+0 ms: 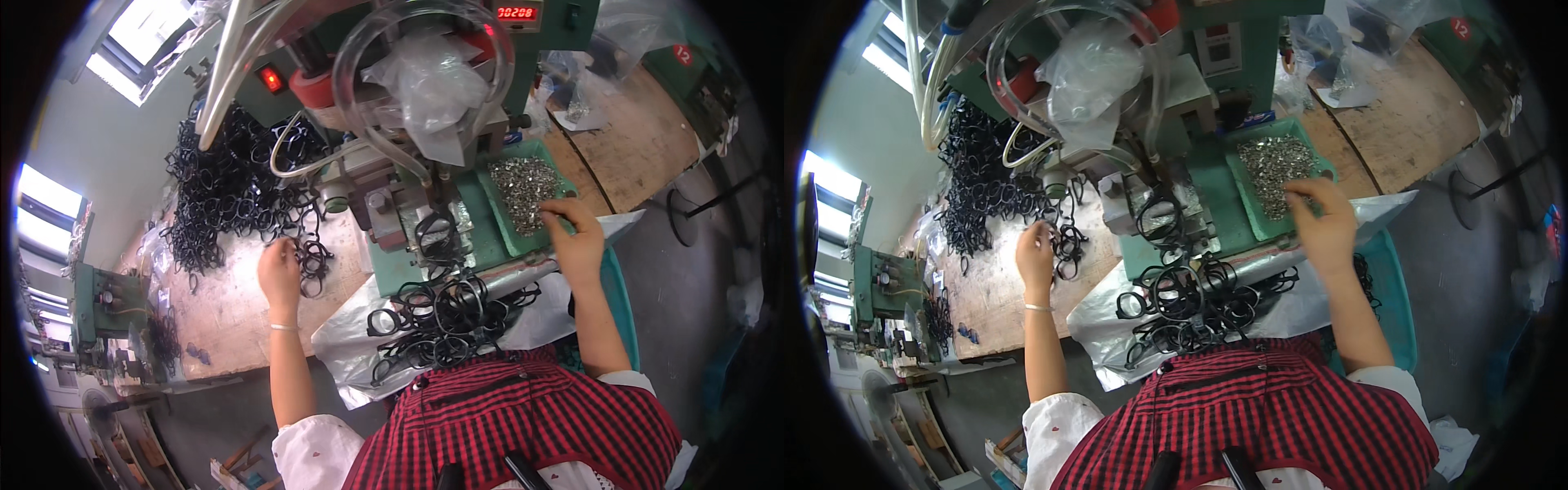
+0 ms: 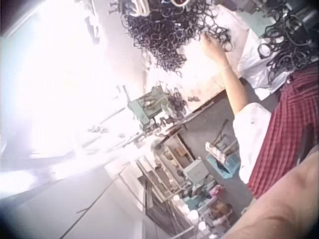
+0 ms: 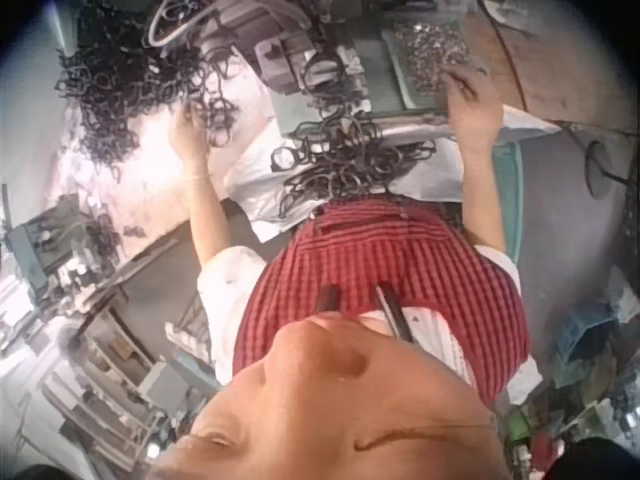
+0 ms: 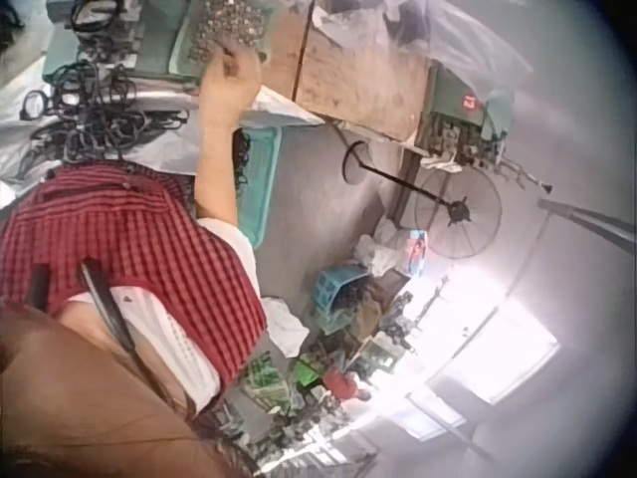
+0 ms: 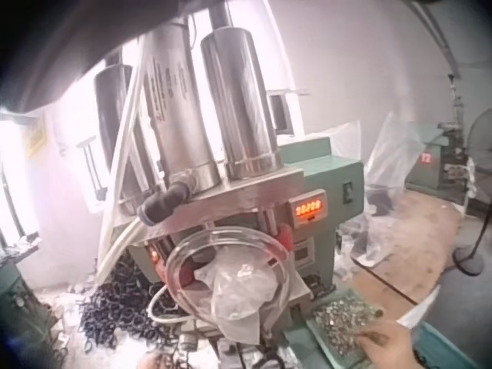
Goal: The person repeatedly picks up black eyeglass frames and small metal components, places them into a press machine, and removes the assembled frames. The process is continuous and repetitive, with the person handling multiple frames and components throughout the clip.
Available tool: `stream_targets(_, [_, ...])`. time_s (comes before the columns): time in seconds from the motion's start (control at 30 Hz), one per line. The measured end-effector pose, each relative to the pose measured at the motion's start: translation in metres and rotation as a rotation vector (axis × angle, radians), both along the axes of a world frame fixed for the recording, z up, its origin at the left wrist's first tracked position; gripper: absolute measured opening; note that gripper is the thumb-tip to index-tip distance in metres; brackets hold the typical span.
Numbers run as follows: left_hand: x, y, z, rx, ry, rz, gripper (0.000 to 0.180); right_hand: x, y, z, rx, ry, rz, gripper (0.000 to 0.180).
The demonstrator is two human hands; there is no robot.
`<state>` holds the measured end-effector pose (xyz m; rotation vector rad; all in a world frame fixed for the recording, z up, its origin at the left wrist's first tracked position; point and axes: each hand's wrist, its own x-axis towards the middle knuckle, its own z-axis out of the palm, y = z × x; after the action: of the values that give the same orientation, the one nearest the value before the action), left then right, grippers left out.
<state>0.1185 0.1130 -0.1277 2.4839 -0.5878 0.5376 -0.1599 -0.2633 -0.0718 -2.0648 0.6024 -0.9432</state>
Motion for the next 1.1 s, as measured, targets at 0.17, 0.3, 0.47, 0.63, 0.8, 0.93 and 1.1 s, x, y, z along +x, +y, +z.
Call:
stream_targets(0.17, [-0.011, -0.015, 0.034, -0.886, 0.384, -0.073, 0.036, 0.063, 0.035, 0.047, -0.162, -0.227, 0.391, 0.017])
stream_targets(0.3, [-0.063, -0.068, 0.028, -1.089, 0.709, -0.011, 0.027, 0.089, 0.054, 0.036, 0.146, -0.24, 0.344, 0.03])
stream_targets(0.47, [-0.094, -0.074, 0.041, -1.43, 0.745, -0.448, 0.026, 0.091, 0.06, 0.023, 0.444, -0.373, 0.459, 0.045])
stream_targets(0.63, [-0.117, -0.111, 0.164, -0.974, 0.036, -0.752, 0.03, 0.088, 0.069, 0.044, 0.647, -0.365, 0.554, 0.053])
stream_targets(0.8, [-0.123, -0.13, 0.175, -0.827, 0.044, -0.594, 0.036, 0.069, 0.078, 0.06, 0.607, -0.287, 0.518, 0.056])
stream_targets(0.93, [-0.172, -0.126, 0.145, -0.771, 1.126, -0.826, 0.031, 0.051, 0.04, 0.047, 0.299, -0.169, 0.466, 0.051])
stream_targets(1.1, [-0.173, -0.162, 0.116, -1.02, 1.741, -0.671, 0.035, 0.043, -0.029, -0.023, -0.02, -0.161, -0.118, 0.035])
